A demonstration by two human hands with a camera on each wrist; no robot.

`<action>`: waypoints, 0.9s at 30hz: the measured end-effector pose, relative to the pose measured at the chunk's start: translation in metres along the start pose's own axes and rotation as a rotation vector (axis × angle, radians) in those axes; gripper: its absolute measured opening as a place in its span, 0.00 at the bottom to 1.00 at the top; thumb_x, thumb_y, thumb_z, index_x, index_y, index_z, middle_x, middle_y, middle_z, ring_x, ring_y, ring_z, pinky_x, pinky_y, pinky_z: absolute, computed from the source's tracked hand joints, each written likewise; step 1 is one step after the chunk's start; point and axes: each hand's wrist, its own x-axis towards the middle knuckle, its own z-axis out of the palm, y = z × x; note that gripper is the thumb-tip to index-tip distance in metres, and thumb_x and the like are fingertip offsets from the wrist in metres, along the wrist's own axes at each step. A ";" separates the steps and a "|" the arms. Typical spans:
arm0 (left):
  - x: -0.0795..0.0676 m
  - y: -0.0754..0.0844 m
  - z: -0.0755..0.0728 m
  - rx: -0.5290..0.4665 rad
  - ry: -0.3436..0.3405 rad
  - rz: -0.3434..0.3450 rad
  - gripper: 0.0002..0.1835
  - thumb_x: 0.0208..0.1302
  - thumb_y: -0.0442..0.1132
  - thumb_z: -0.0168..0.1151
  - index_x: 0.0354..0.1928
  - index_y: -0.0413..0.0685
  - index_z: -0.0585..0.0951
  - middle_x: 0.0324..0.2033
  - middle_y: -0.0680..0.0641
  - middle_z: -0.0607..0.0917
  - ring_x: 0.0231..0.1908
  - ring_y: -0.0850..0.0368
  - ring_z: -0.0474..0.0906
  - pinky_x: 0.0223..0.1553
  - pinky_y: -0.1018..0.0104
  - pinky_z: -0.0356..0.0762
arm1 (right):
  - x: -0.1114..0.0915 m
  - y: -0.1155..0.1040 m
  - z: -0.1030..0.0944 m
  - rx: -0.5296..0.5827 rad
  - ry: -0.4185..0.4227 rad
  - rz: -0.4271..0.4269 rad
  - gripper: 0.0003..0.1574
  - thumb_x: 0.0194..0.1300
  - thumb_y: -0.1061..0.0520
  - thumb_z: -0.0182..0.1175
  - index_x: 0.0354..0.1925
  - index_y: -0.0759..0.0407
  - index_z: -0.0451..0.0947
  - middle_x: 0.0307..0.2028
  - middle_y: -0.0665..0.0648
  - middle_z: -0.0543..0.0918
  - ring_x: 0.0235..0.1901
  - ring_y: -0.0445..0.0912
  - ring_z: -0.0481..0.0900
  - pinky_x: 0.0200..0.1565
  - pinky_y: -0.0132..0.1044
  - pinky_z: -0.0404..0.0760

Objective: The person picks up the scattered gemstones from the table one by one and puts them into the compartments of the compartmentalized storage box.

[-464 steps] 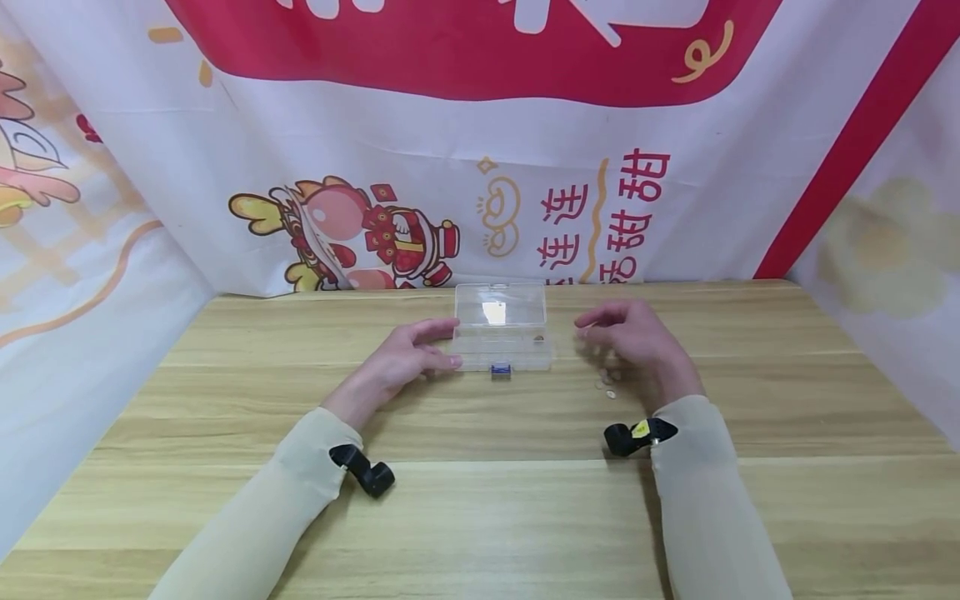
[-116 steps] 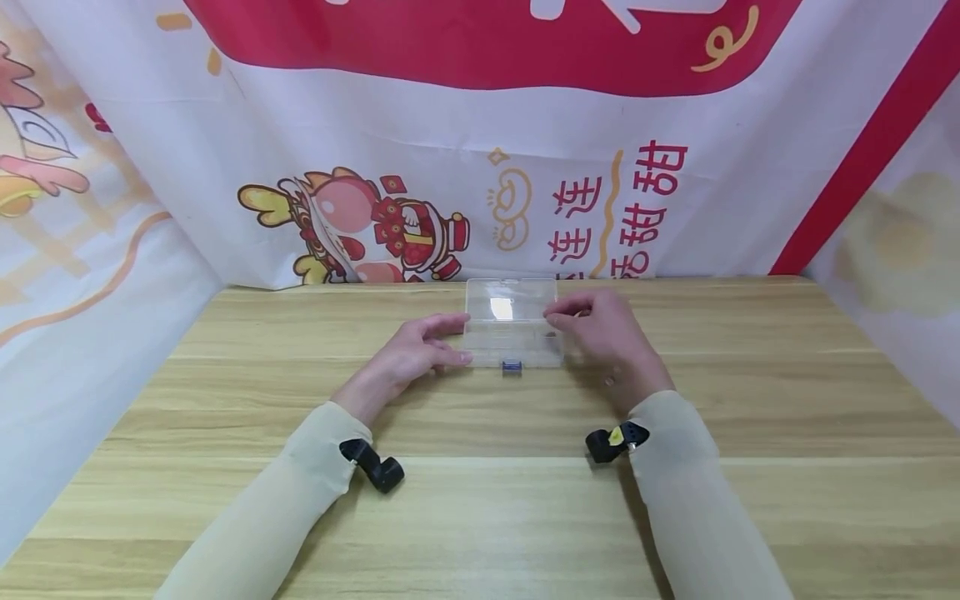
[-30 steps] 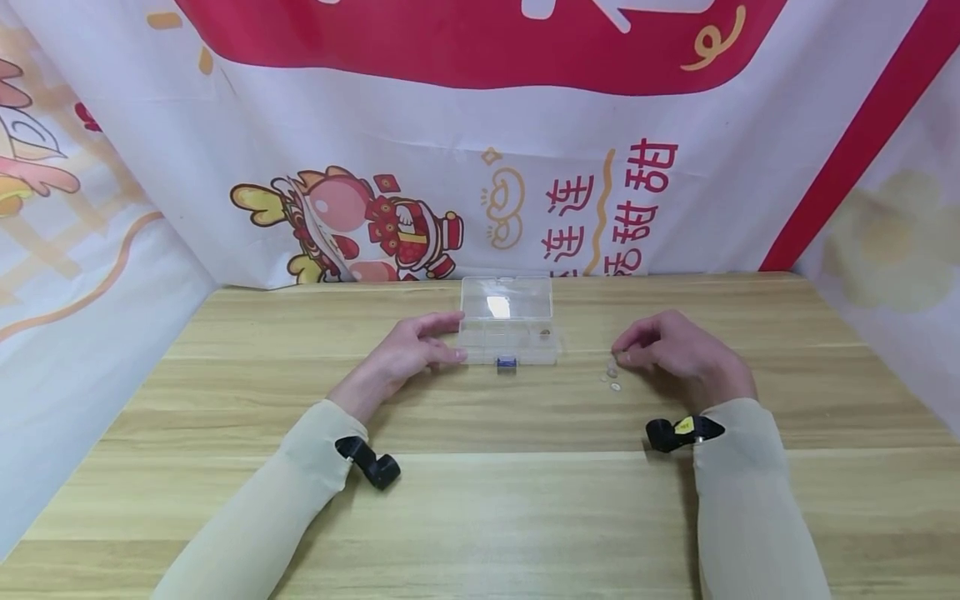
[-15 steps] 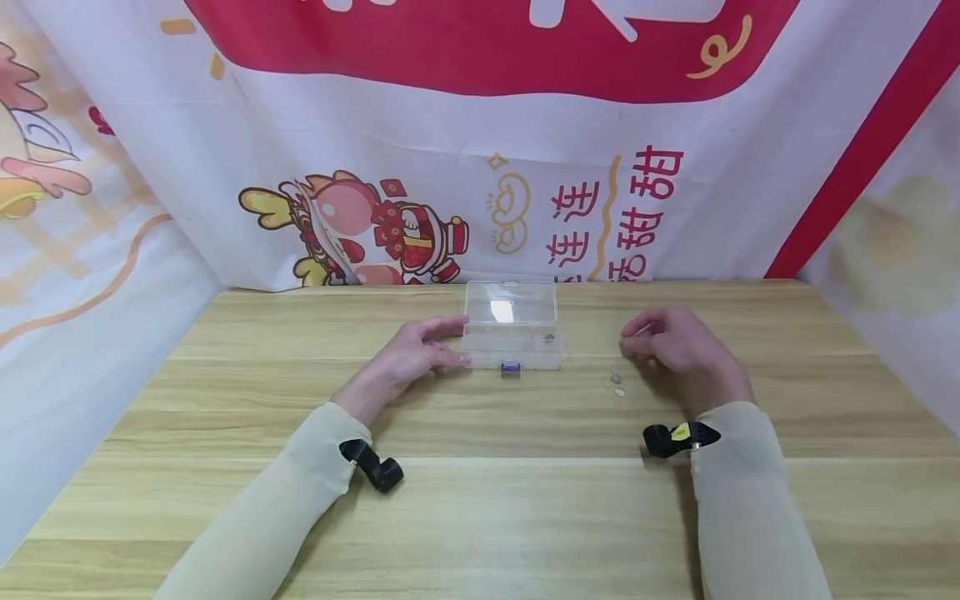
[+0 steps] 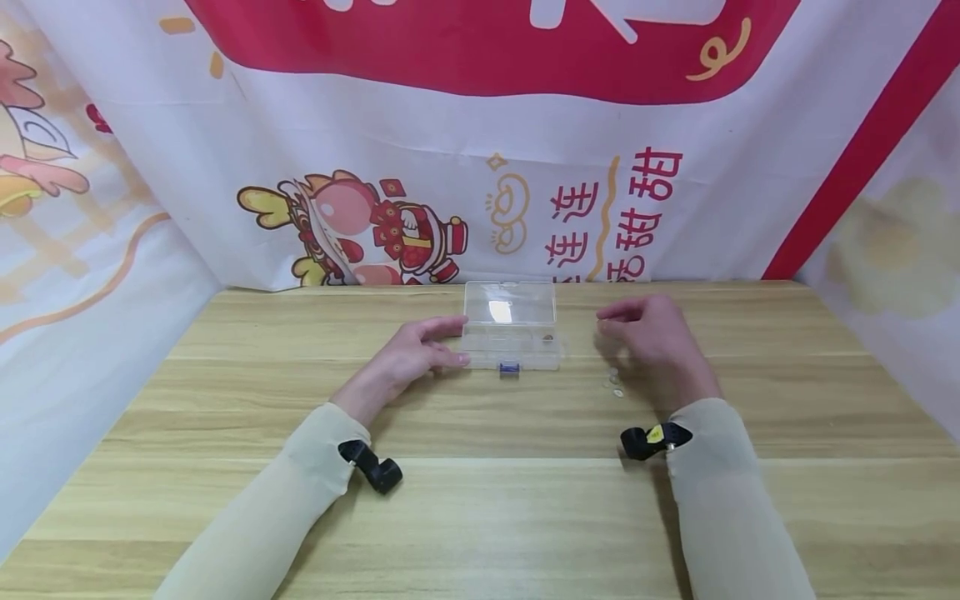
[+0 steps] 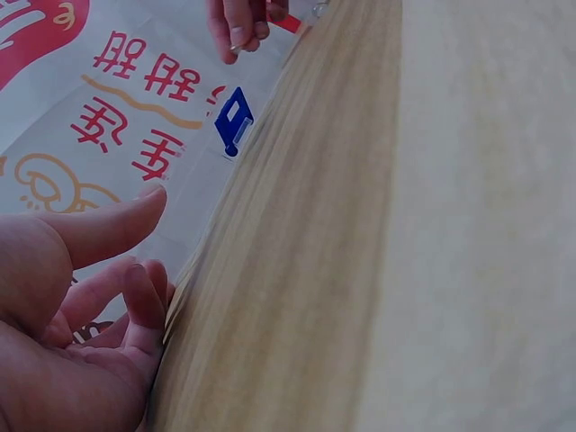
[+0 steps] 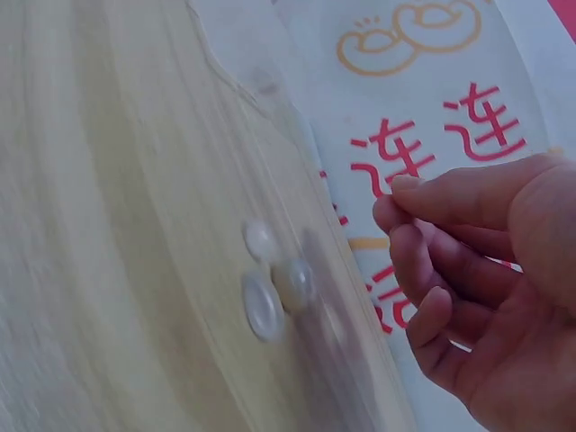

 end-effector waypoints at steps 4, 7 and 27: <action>0.001 0.000 0.001 0.000 -0.002 -0.004 0.38 0.62 0.35 0.78 0.73 0.62 0.77 0.71 0.50 0.79 0.55 0.51 0.82 0.47 0.67 0.79 | 0.001 -0.007 0.007 -0.004 0.088 -0.050 0.25 0.75 0.44 0.66 0.62 0.56 0.84 0.57 0.62 0.87 0.49 0.47 0.80 0.46 0.34 0.78; 0.001 0.000 0.001 -0.001 0.002 -0.006 0.38 0.61 0.35 0.78 0.73 0.62 0.77 0.71 0.51 0.79 0.56 0.51 0.82 0.49 0.67 0.79 | 0.002 -0.013 0.011 0.003 0.157 -0.098 0.24 0.74 0.46 0.67 0.60 0.58 0.86 0.56 0.62 0.88 0.45 0.41 0.81 0.42 0.29 0.79; 0.002 -0.001 0.000 0.001 0.008 -0.004 0.38 0.61 0.36 0.79 0.73 0.62 0.78 0.71 0.51 0.79 0.53 0.52 0.82 0.47 0.67 0.79 | 0.004 -0.049 0.041 0.026 0.195 -0.176 0.17 0.74 0.54 0.67 0.57 0.57 0.88 0.55 0.62 0.90 0.48 0.48 0.83 0.41 0.27 0.79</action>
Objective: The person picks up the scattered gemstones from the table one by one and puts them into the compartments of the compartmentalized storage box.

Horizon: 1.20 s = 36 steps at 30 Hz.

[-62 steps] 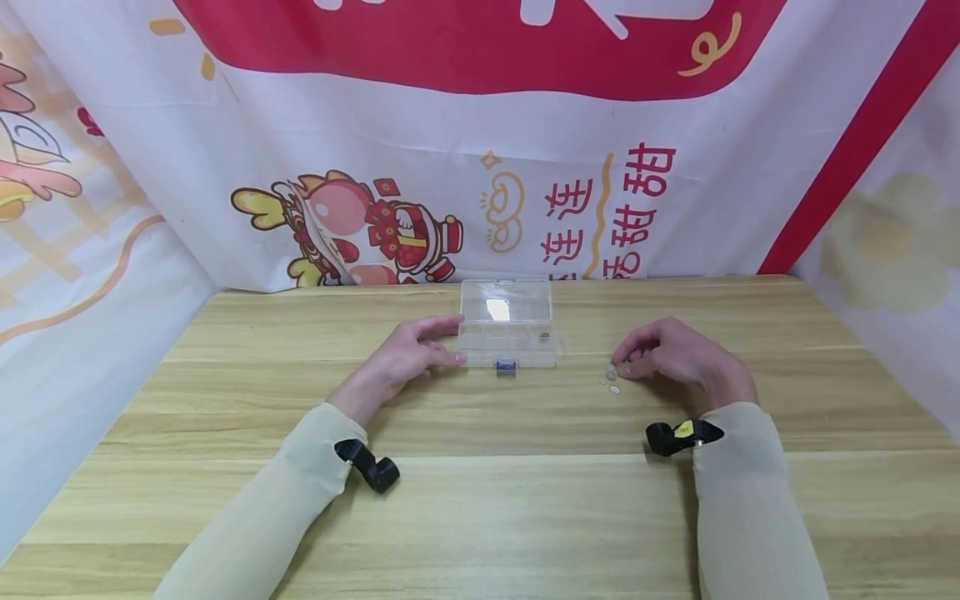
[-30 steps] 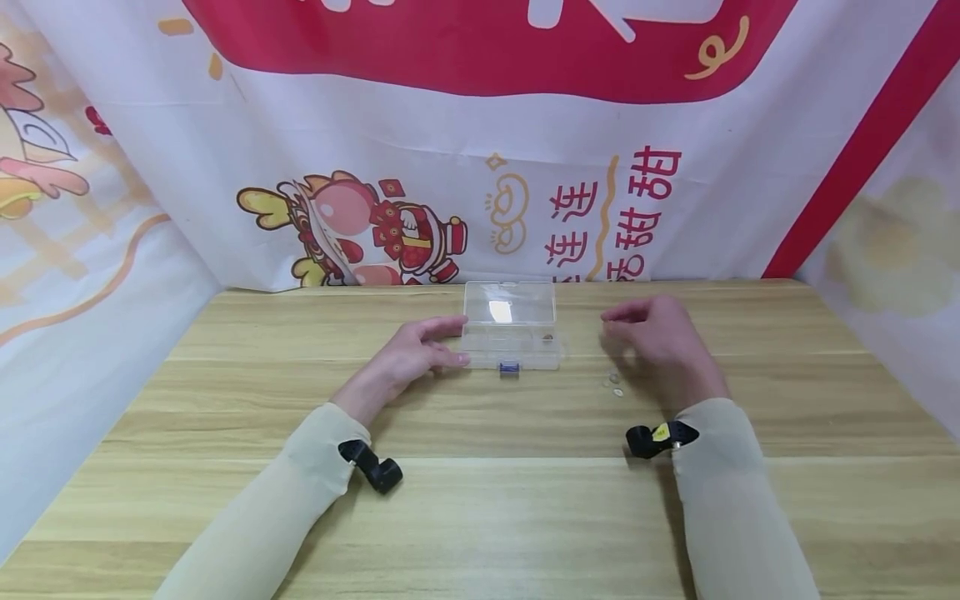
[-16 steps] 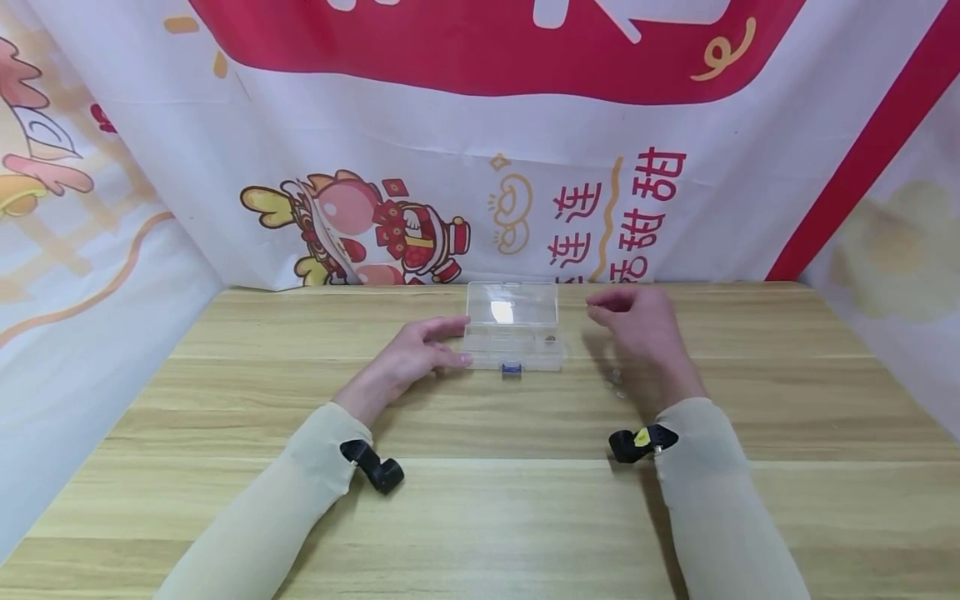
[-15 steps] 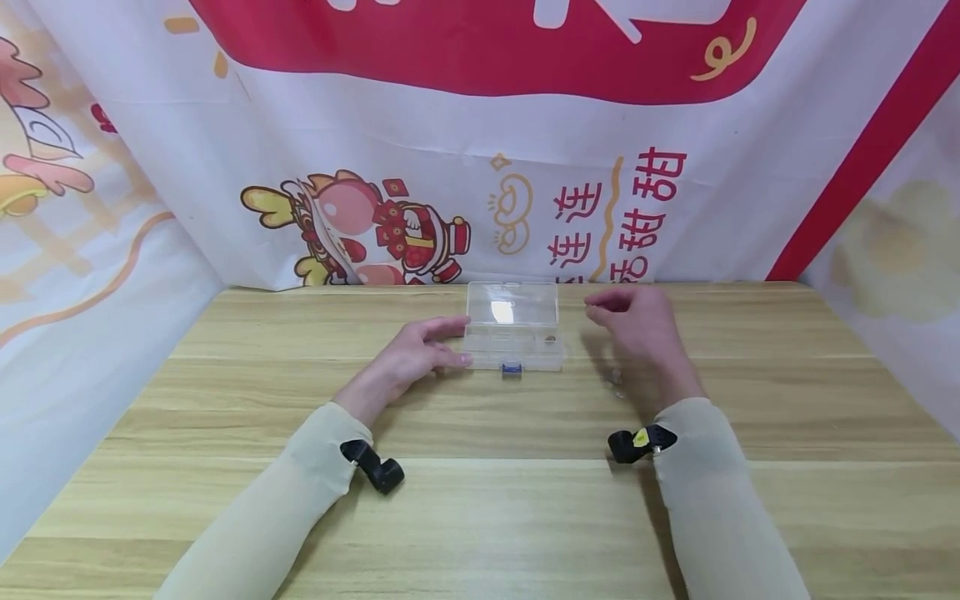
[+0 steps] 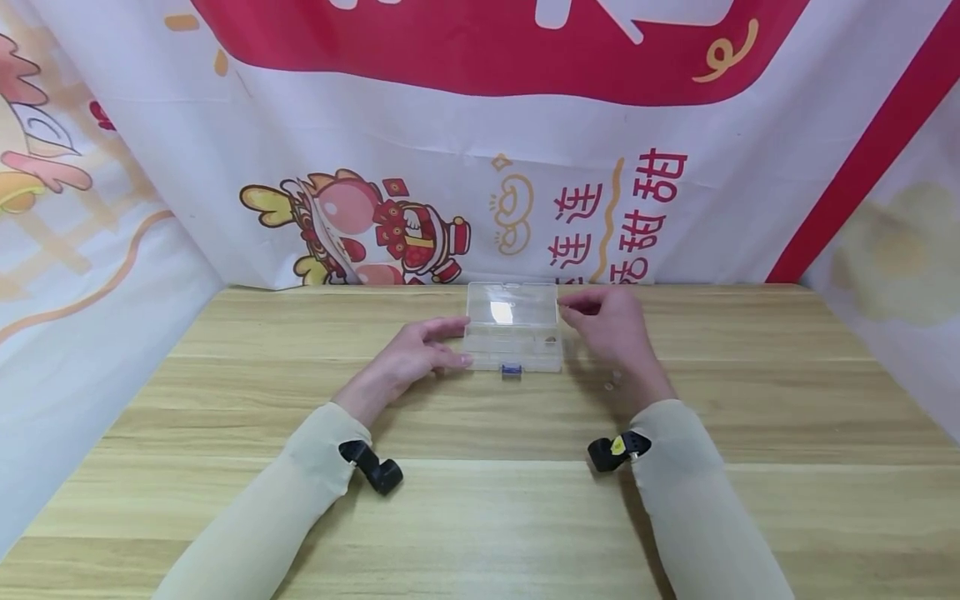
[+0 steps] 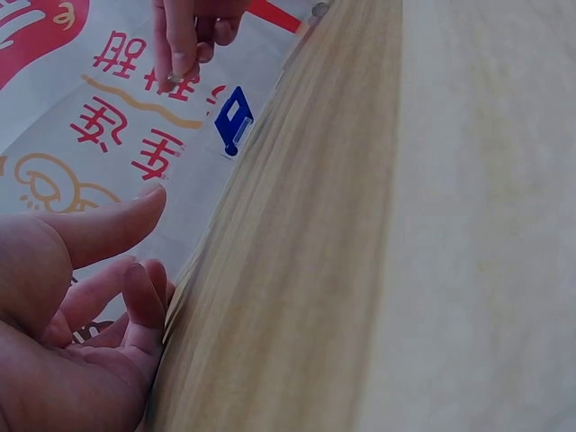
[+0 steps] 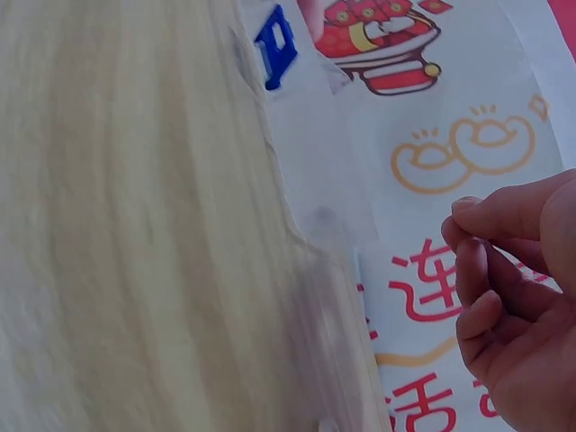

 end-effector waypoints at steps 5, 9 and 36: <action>0.000 0.001 0.000 0.004 -0.005 -0.002 0.38 0.61 0.36 0.79 0.73 0.62 0.77 0.71 0.51 0.79 0.51 0.52 0.82 0.45 0.67 0.79 | 0.000 -0.006 0.007 0.017 -0.031 0.002 0.16 0.74 0.56 0.66 0.57 0.57 0.88 0.55 0.62 0.89 0.49 0.51 0.83 0.41 0.29 0.80; -0.001 0.002 0.000 0.005 -0.009 -0.003 0.37 0.61 0.36 0.78 0.73 0.62 0.77 0.71 0.51 0.79 0.51 0.52 0.82 0.45 0.67 0.79 | 0.000 -0.008 0.012 0.043 -0.056 0.016 0.16 0.75 0.56 0.65 0.58 0.57 0.87 0.56 0.61 0.88 0.49 0.50 0.82 0.42 0.30 0.81; 0.000 0.000 -0.001 0.016 -0.013 -0.001 0.38 0.61 0.37 0.79 0.73 0.63 0.77 0.72 0.51 0.79 0.50 0.52 0.82 0.45 0.67 0.80 | 0.003 -0.024 0.051 0.092 -0.122 -0.005 0.14 0.73 0.54 0.69 0.54 0.54 0.90 0.53 0.57 0.91 0.48 0.49 0.83 0.47 0.38 0.80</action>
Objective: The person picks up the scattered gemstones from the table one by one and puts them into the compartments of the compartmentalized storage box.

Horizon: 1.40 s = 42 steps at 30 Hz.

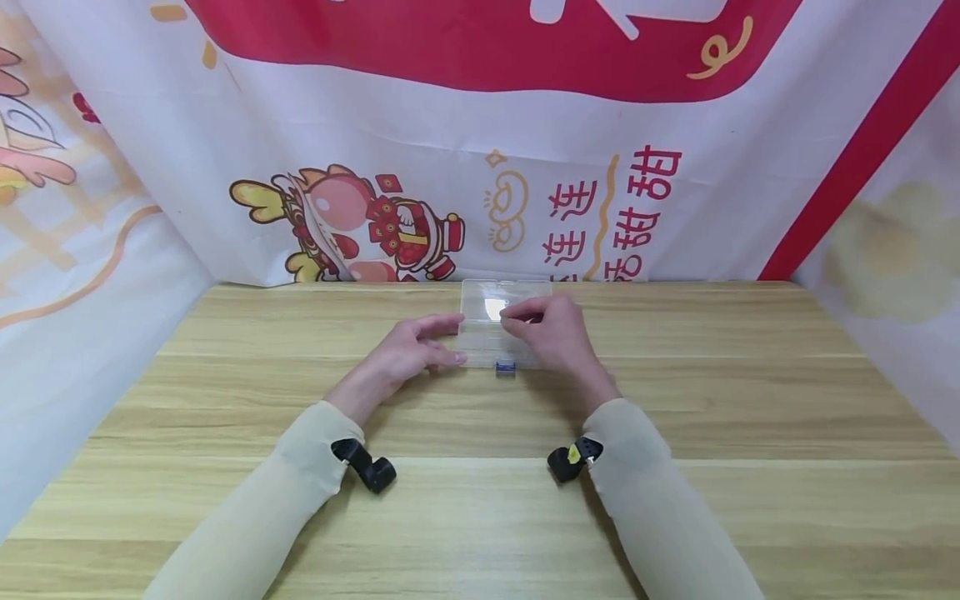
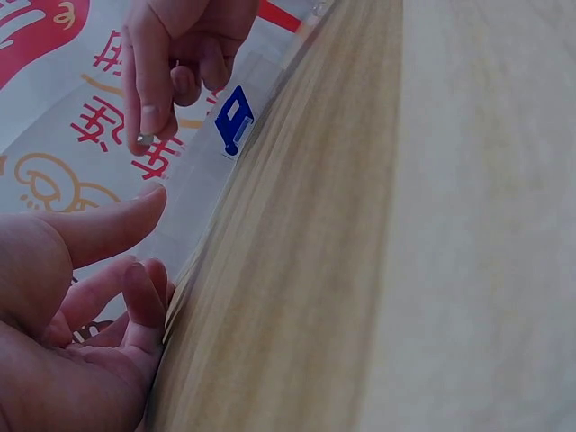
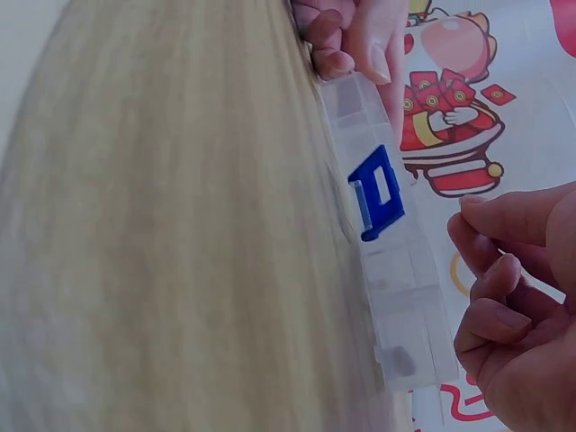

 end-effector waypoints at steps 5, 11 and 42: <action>-0.001 0.000 -0.002 0.007 -0.004 0.014 0.38 0.61 0.37 0.78 0.73 0.63 0.77 0.72 0.51 0.78 0.53 0.52 0.83 0.47 0.67 0.80 | 0.001 -0.003 0.004 -0.019 -0.006 0.005 0.14 0.73 0.54 0.68 0.54 0.54 0.90 0.52 0.56 0.91 0.47 0.50 0.82 0.47 0.38 0.79; -0.001 0.000 -0.001 0.002 -0.001 0.024 0.38 0.61 0.36 0.78 0.73 0.61 0.77 0.71 0.50 0.79 0.53 0.52 0.83 0.47 0.67 0.80 | 0.001 -0.003 0.005 -0.034 -0.017 0.023 0.14 0.73 0.54 0.69 0.54 0.53 0.90 0.50 0.57 0.90 0.45 0.50 0.80 0.45 0.40 0.78; 0.000 0.001 0.000 0.004 -0.006 -0.001 0.36 0.62 0.38 0.78 0.72 0.65 0.78 0.72 0.52 0.78 0.55 0.51 0.81 0.52 0.64 0.79 | 0.002 0.000 0.013 -0.150 -0.057 0.034 0.10 0.73 0.57 0.68 0.49 0.50 0.92 0.46 0.55 0.90 0.43 0.50 0.80 0.41 0.39 0.80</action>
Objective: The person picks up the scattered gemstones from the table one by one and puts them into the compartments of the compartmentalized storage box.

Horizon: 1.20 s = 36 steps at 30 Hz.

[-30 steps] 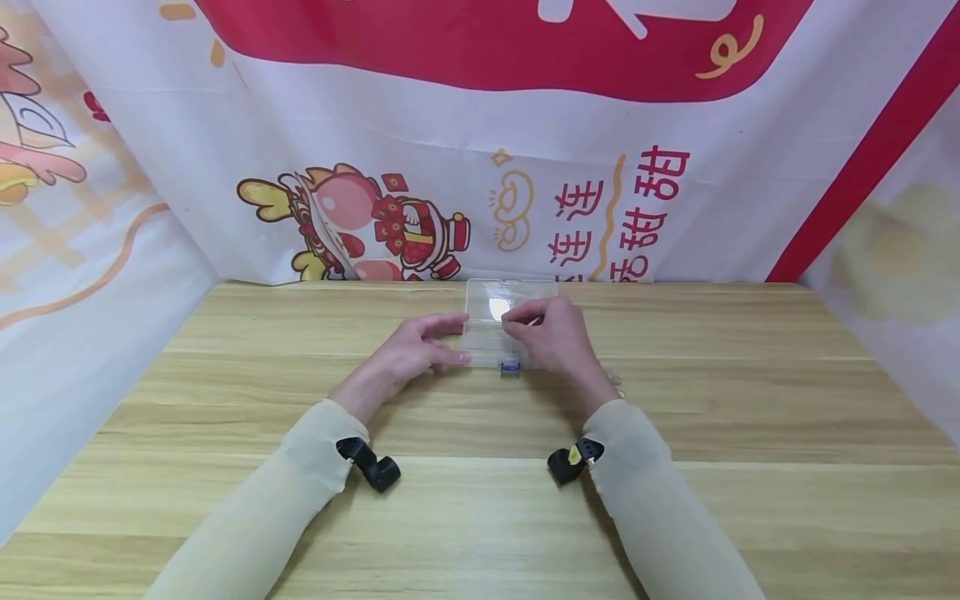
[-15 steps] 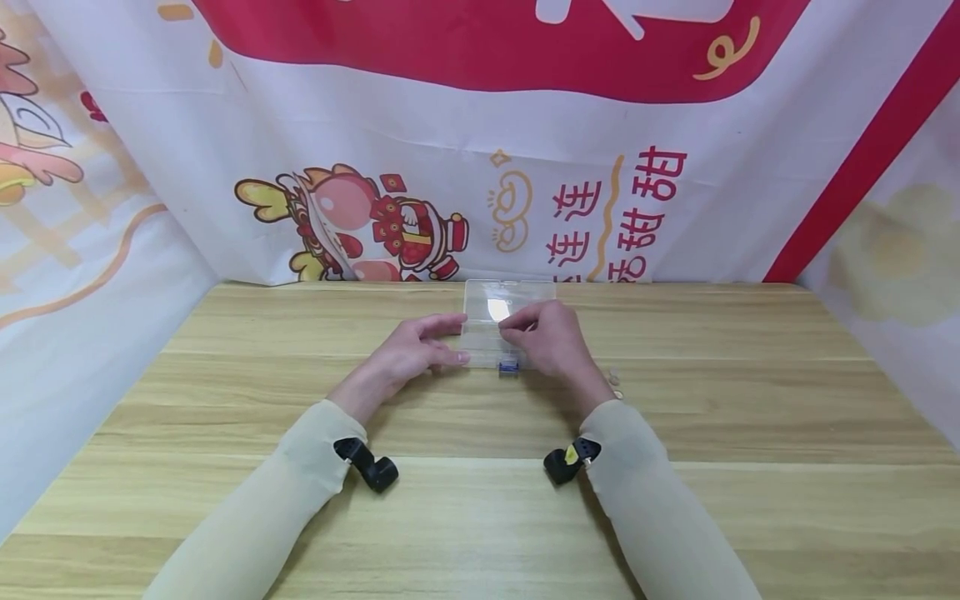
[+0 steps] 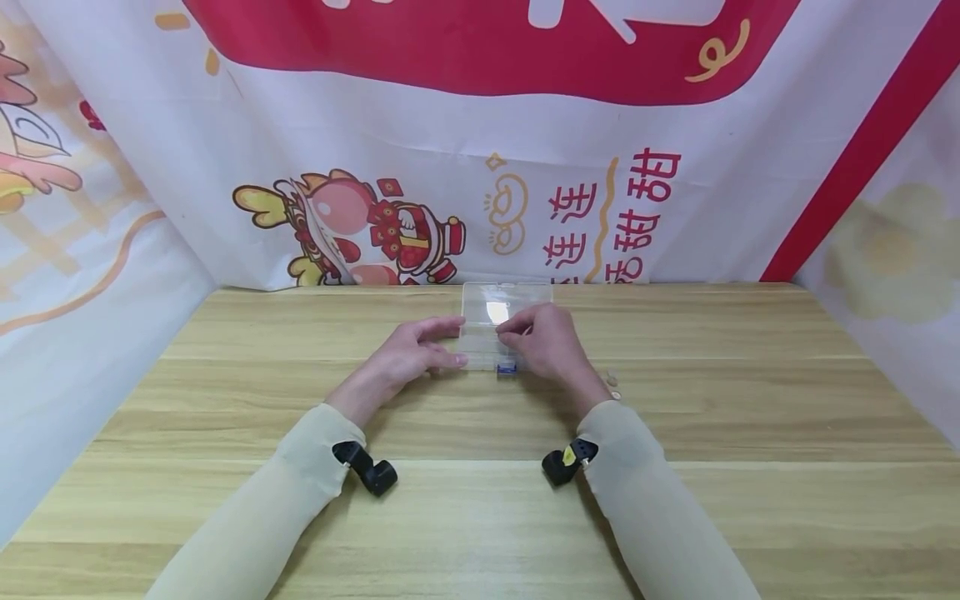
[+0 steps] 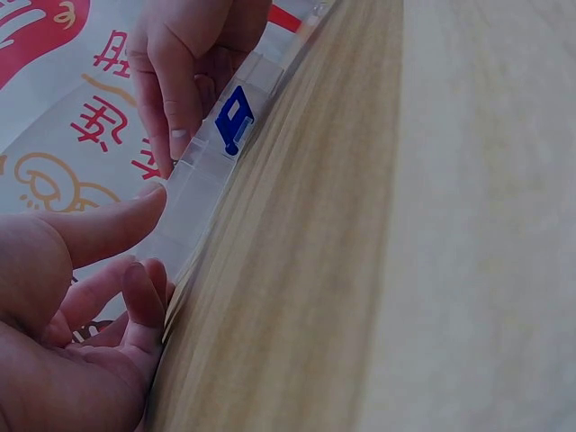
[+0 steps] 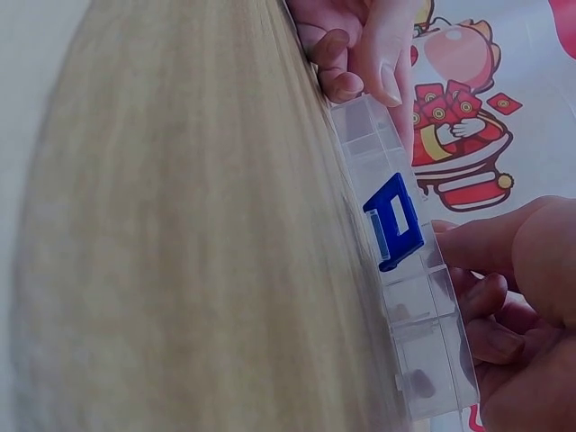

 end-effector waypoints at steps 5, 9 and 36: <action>-0.001 0.000 -0.001 -0.007 -0.004 0.005 0.37 0.62 0.37 0.78 0.73 0.64 0.77 0.73 0.52 0.78 0.55 0.51 0.82 0.51 0.65 0.79 | 0.000 -0.002 0.000 -0.014 -0.015 0.004 0.10 0.74 0.56 0.67 0.50 0.51 0.91 0.47 0.55 0.89 0.44 0.50 0.80 0.41 0.39 0.80; -0.001 -0.001 0.000 -0.006 -0.003 0.004 0.37 0.62 0.38 0.78 0.73 0.64 0.77 0.72 0.51 0.78 0.53 0.52 0.82 0.49 0.66 0.79 | -0.001 -0.001 -0.001 -0.017 -0.020 0.006 0.10 0.74 0.56 0.66 0.50 0.51 0.91 0.48 0.55 0.89 0.44 0.50 0.80 0.41 0.38 0.80; -0.002 0.000 0.000 -0.019 0.002 0.014 0.37 0.61 0.36 0.78 0.72 0.61 0.78 0.71 0.50 0.80 0.44 0.55 0.80 0.41 0.68 0.78 | 0.000 0.002 0.000 0.003 -0.022 0.000 0.10 0.75 0.57 0.66 0.50 0.52 0.91 0.46 0.56 0.89 0.42 0.50 0.79 0.40 0.38 0.80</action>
